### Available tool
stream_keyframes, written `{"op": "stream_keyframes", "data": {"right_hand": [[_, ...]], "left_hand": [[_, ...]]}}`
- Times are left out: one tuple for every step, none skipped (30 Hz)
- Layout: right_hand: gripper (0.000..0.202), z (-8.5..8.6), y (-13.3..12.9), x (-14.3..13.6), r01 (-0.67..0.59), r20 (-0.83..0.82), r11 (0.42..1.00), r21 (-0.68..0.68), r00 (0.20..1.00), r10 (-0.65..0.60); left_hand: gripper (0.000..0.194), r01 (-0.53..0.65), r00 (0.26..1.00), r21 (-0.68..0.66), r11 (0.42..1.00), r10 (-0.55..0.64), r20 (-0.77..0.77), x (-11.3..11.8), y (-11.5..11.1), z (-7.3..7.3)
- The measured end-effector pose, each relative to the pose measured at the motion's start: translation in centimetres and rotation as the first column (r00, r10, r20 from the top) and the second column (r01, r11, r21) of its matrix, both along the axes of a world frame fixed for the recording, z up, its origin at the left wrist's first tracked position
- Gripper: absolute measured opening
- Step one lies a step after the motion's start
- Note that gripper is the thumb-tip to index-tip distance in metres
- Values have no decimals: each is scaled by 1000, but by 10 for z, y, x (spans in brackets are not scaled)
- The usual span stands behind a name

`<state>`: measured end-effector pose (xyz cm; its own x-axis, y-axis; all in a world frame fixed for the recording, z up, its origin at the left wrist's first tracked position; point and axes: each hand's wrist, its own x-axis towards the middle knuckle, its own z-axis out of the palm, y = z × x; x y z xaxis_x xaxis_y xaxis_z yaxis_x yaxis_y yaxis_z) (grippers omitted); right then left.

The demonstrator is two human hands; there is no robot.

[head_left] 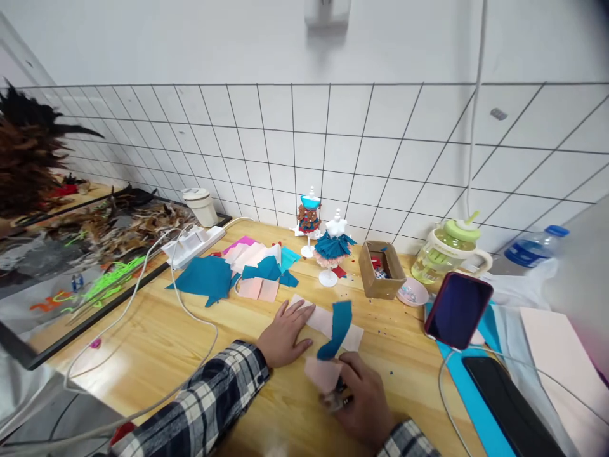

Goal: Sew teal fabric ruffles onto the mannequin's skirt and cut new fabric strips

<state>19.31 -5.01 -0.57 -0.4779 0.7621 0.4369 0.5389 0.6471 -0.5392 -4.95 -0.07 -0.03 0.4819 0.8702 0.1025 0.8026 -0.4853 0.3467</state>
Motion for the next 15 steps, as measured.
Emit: {"op": "stream_keyframes", "data": {"right_hand": [[55, -1, -8, 0, 19, 60, 999, -49, 998, -16], [66, -4, -16, 2, 71, 120, 993, -92, 991, -59], [68, -8, -24, 5, 123, 176, 988, -95, 979, -105], [66, -13, -32, 9, 179, 222, 982, -56, 961, -163], [65, -18, -38, 14, 193, 265, 981, -26, 947, -179], [63, -22, -43, 18, 192, 299, 981, -12, 937, -180], [59, -25, -47, 20, 200, 325, 980, -8, 927, -186], [54, -25, -50, 22, 226, 344, 974, -6, 915, -210], [53, -24, -51, 21, 269, 349, 963, 10, 902, -255], [55, -22, -51, 20, 299, 351, 954, 22, 891, -288], [56, -19, -51, 18, 314, 352, 949, 29, 885, -304], [55, -16, -50, 16, 326, 353, 945, 33, 880, -317], [54, -14, -49, 14, 335, 353, 941, 38, 877, -326], [52, -12, -48, 13, 347, 351, 937, 49, 872, -341], [49, -12, -48, 12, 367, 344, 928, 67, 864, -367]], "left_hand": [[76, 11, 1000, 8, 1000, -11, 0, 0, 0, -1], [75, 19, 1000, 15, 1000, -19, 0, -1, 1, -2], [75, 23, 1000, 23, 999, -23, 0, -1, 2, -3], [75, 25, 1000, 31, 999, -25, 1, -1, 3, -4], [73, 28, 1000, 42, 999, -28, 4, -1, 4, -4], [71, 32, 999, 54, 998, -32, 9, -1, 4, -5], [66, 35, 999, 70, 997, -36, 18, -2, 5, -4], [62, 33, 999, 90, 995, -36, 34, -4, 4, -3], [58, 23, 998, 113, 993, -29, 57, -6, 3, -2], [54, 10, 996, 136, 991, -22, 87, -9, 1, 1], [51, 9, 992, 155, 988, -28, 122, -13, -2, 4], [47, 28, 986, 167, 986, -55, 157, -17, -5, 7], [43, 88, 976, 167, 982, -118, 183, -20, -10, 10], [36, 200, 953, 161, 966, -230, 199, -22, -14, 13], [31, 321, 913, 151, 935, -348, 213, -22, -19, 15]]}}
